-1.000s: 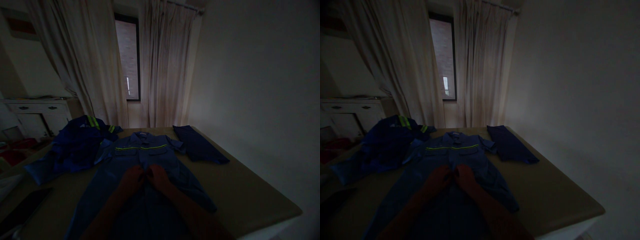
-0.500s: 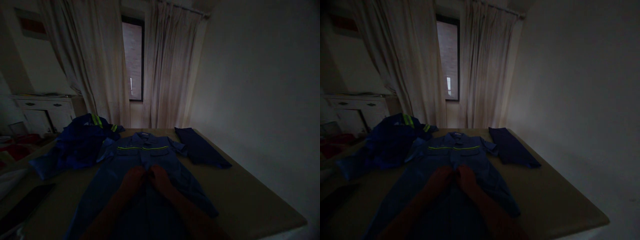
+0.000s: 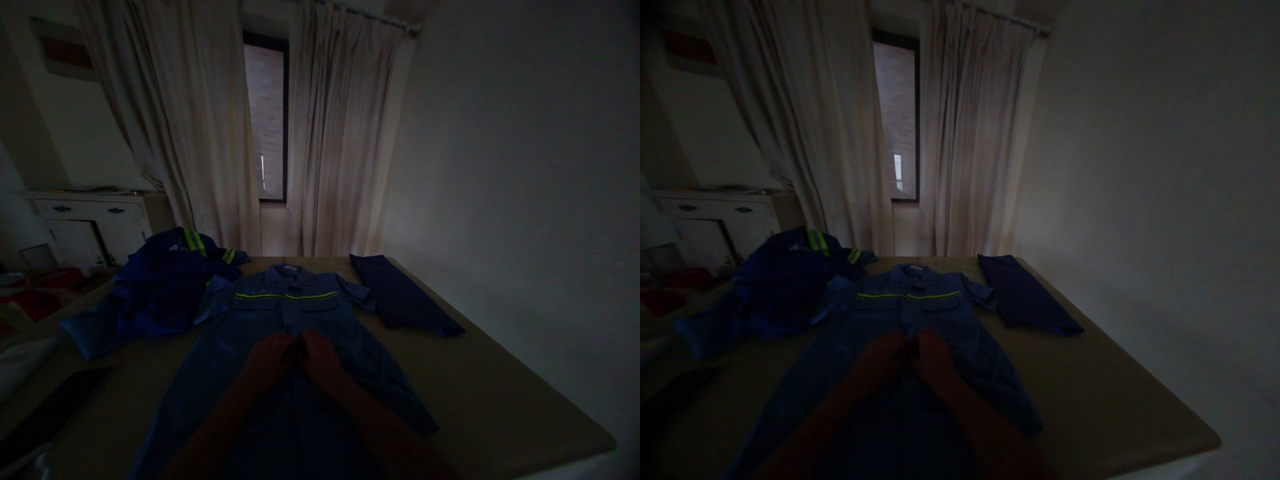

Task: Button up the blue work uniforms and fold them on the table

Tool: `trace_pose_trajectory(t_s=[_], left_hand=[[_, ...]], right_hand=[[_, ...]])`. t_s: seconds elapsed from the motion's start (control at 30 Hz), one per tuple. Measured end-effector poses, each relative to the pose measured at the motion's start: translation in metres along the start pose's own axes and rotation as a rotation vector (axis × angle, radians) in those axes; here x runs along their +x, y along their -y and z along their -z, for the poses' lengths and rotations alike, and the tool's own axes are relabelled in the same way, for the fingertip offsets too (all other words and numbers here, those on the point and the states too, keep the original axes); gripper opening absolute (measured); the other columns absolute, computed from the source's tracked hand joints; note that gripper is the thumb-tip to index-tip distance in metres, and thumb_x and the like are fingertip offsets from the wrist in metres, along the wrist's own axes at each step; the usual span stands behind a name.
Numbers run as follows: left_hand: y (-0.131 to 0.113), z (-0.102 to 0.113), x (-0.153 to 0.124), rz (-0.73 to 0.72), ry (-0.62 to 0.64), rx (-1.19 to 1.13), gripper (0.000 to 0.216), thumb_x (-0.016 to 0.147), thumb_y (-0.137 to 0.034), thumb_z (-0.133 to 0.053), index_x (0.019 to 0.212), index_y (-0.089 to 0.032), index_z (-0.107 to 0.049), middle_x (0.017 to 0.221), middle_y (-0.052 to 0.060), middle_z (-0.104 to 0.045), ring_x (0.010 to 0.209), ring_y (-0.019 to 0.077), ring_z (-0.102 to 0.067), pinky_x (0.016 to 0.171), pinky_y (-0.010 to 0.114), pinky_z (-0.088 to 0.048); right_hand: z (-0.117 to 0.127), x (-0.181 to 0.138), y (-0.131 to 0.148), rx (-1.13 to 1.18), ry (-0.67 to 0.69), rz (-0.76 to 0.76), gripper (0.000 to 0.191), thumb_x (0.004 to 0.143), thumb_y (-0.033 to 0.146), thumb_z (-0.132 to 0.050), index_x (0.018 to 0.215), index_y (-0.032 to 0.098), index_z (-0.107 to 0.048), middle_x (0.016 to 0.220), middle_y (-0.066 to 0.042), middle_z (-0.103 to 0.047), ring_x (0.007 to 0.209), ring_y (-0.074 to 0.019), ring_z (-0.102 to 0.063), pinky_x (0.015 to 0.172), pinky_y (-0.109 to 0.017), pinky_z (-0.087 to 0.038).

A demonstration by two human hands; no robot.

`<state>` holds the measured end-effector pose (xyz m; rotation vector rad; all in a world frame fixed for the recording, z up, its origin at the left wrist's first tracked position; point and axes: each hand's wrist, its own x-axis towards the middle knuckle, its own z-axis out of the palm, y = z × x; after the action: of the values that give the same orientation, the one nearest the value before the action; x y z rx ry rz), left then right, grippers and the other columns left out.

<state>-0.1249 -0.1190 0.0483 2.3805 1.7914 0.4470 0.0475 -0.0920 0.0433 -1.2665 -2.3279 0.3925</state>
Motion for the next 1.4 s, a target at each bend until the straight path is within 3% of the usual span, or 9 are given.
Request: trace_pose_trajectory(t_s=[0.23, 0.37, 0.47, 0.7, 1.17, 1.4], left_hand=[[0.000, -0.002, -0.002, 0.031, -0.034, -0.098, 0.019, 0.095, -0.026, -0.047, 0.092, -0.022, -0.066, 0.100, 0.006, -0.068, 0.096, 0.0198, -0.064, 0.082, 0.029, -0.041], [0.001, -0.003, -0.002, 0.185, -0.056, -0.179, 0.028, 0.095, -0.043, -0.048, 0.089, -0.021, -0.064, 0.092, 0.006, -0.070, 0.086, 0.0209, -0.065, 0.074, 0.029, -0.040], [0.005, -0.003, 0.001, 0.201, -0.063, -0.242, 0.041, 0.094, -0.055, -0.046, 0.084, -0.021, -0.066, 0.091, 0.007, -0.071, 0.086, 0.0229, -0.065, 0.075, 0.031, -0.041], [0.012, -0.003, 0.011, 0.172, -0.069, -0.590, 0.040, 0.089, -0.051, -0.046, 0.090, -0.020, -0.072, 0.095, 0.007, -0.076, 0.092, 0.0248, -0.067, 0.083, 0.033, -0.048], [0.022, -0.013, 0.013, 0.189, -0.094, -0.696, 0.032, 0.080, -0.046, -0.055, 0.082, -0.019, -0.072, 0.089, 0.005, -0.076, 0.090, 0.0242, -0.068, 0.083, 0.032, -0.049], [0.019, -0.008, 0.013, 0.243, -0.030, -0.747, 0.052, 0.079, -0.066, -0.053, 0.071, -0.017, -0.070, 0.068, 0.001, -0.065, 0.073, 0.0192, -0.059, 0.064, 0.028, -0.041]], right_hand=[[0.000, 0.004, -0.007, 0.023, 0.021, -0.012, 0.006, 0.086, 0.025, -0.066, 0.090, 0.020, -0.066, 0.089, -0.004, -0.071, 0.082, -0.0195, -0.064, 0.070, -0.028, -0.040], [-0.005, 0.008, -0.016, 0.085, 0.001, 0.036, 0.006, 0.085, 0.024, -0.067, 0.089, 0.019, -0.066, 0.084, -0.002, -0.069, 0.077, -0.0172, -0.062, 0.067, -0.026, -0.038], [-0.007, 0.010, -0.018, 0.142, -0.045, 0.065, 0.007, 0.086, 0.024, -0.067, 0.091, 0.019, -0.065, 0.084, -0.002, -0.069, 0.075, -0.0160, -0.061, 0.067, -0.026, -0.038], [-0.001, 0.010, -0.014, 0.328, -0.125, 0.157, 0.006, 0.088, 0.020, -0.063, 0.094, 0.020, -0.062, 0.085, -0.001, -0.066, 0.076, -0.0157, -0.060, 0.070, -0.026, -0.042], [-0.001, 0.009, -0.009, 0.344, -0.150, 0.098, 0.014, 0.081, 0.011, -0.065, 0.093, 0.019, -0.064, 0.086, -0.001, -0.069, 0.081, -0.0166, -0.064, 0.074, -0.026, -0.046], [-0.003, 0.009, -0.011, 0.334, -0.125, 0.127, 0.012, 0.082, 0.013, -0.064, 0.093, 0.020, -0.065, 0.090, -0.002, -0.069, 0.083, -0.0166, -0.064, 0.076, -0.026, -0.046]])
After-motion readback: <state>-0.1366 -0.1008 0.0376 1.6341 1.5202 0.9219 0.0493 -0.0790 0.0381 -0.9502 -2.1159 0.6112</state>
